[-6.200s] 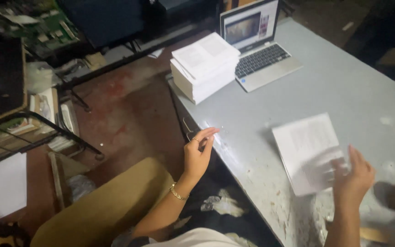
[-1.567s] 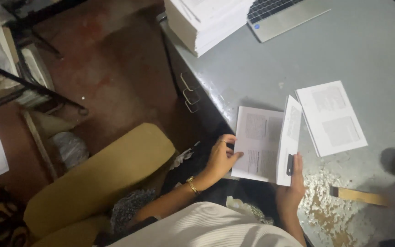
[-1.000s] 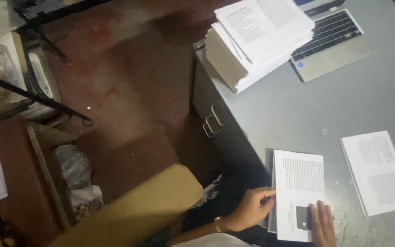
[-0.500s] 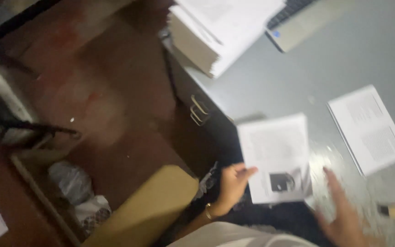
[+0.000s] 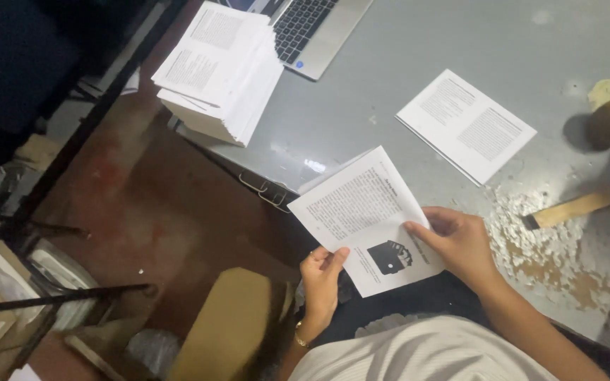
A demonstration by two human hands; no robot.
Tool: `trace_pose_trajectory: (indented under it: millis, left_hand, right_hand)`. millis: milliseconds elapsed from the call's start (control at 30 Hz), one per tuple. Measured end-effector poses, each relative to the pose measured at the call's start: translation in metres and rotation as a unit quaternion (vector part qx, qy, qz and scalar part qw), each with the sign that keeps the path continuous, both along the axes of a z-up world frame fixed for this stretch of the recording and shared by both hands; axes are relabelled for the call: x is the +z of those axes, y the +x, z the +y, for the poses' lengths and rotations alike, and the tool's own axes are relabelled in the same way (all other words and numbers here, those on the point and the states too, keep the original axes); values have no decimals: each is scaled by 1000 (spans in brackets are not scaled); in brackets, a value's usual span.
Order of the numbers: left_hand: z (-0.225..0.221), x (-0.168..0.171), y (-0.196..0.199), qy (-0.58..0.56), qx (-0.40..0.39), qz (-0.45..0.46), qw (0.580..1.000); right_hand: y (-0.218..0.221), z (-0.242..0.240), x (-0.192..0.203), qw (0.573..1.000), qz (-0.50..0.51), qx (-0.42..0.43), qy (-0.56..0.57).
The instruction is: Folding printed paper sheets and using a wooden block to sharpen the creases.
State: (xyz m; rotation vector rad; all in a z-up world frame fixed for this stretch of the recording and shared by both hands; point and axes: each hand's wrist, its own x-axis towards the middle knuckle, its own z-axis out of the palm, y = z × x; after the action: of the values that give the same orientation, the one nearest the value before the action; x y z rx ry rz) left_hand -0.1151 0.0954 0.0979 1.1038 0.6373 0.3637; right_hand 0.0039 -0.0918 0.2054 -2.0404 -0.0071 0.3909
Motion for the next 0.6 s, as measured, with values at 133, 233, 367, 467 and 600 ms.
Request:
trace_pose_trajectory:
  millis: [133,233,367,467,600]
  left_hand:
    - [-14,24,-5,43,-10,15,999]
    - [-23,23,-4,-55,3,-41,998]
    - [-30,8,1,-66,42,-47,996]
    - [-35,3,0,-82,49,-48,994]
    - [-39,3,1,-79,44,-50,995]
  right_hand:
    - [-12,-28,-4,998,-56,27,30]
    - [-25,-44,-4,988,-147,25,42]
    - [-38,-55,13,970,-231,43,67]
    - [-43,-60,21,962,-256,26,89]
    - [-44,-62,19,948,-287,-6,137]
